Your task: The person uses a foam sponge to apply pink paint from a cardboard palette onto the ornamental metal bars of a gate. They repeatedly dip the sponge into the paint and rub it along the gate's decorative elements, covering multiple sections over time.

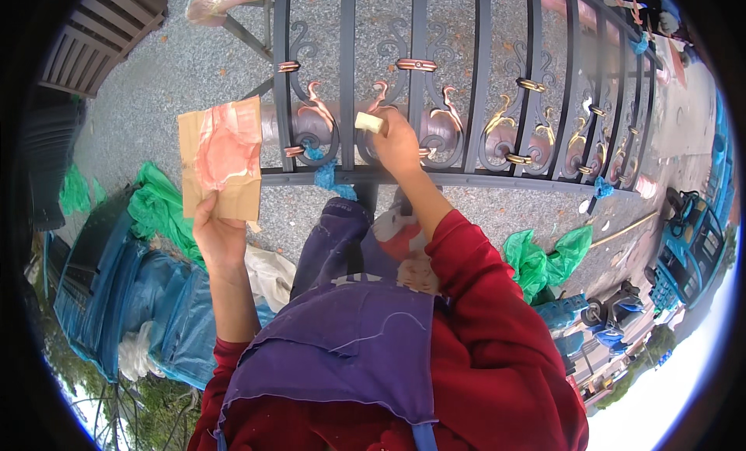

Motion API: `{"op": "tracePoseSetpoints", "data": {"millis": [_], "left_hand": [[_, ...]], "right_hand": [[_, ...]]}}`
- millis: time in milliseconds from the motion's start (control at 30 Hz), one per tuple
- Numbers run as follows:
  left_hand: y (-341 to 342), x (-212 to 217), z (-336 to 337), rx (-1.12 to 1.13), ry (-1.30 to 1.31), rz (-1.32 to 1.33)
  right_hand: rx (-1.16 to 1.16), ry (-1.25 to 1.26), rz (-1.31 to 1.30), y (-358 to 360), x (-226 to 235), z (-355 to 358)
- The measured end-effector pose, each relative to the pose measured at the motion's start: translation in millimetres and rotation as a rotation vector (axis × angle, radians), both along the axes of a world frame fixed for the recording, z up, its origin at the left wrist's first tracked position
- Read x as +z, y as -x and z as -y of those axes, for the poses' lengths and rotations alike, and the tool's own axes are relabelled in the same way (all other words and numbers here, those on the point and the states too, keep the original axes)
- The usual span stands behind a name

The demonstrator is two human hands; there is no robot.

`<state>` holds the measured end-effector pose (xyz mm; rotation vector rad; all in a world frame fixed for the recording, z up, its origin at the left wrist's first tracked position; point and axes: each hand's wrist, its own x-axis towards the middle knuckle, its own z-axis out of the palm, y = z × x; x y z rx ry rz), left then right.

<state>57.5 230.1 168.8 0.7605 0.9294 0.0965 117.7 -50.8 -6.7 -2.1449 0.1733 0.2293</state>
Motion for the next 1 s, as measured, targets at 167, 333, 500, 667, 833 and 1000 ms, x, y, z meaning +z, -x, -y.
{"op": "tracePoseSetpoints", "data": {"millis": [167, 333, 500, 667, 833, 1000], "left_hand": [[-2, 2, -11, 0.002, -0.007, 0.03], [0, 0, -17, 0.042, -0.007, 0.028], [8, -1, -21, 0.059, -0.004, 0.041], [8, -3, -22, 0.033, -0.035, 0.008], [10, 1, -22, -0.029, -0.002, 0.05], [16, 0, -27, -0.058, -0.043, 0.031]], "right_hand": [[-0.039, 0.084, -0.075, 3, 0, 6], [-0.012, 0.079, -0.114, 4, -5, 9], [-0.091, -0.059, -0.196, -11, 30, -3], [0.14, -0.113, 0.014, -26, 29, -64], [0.269, 0.113, -0.056, -31, 6, -99], [0.146, 0.013, -0.056, -24, 30, -68]]}}
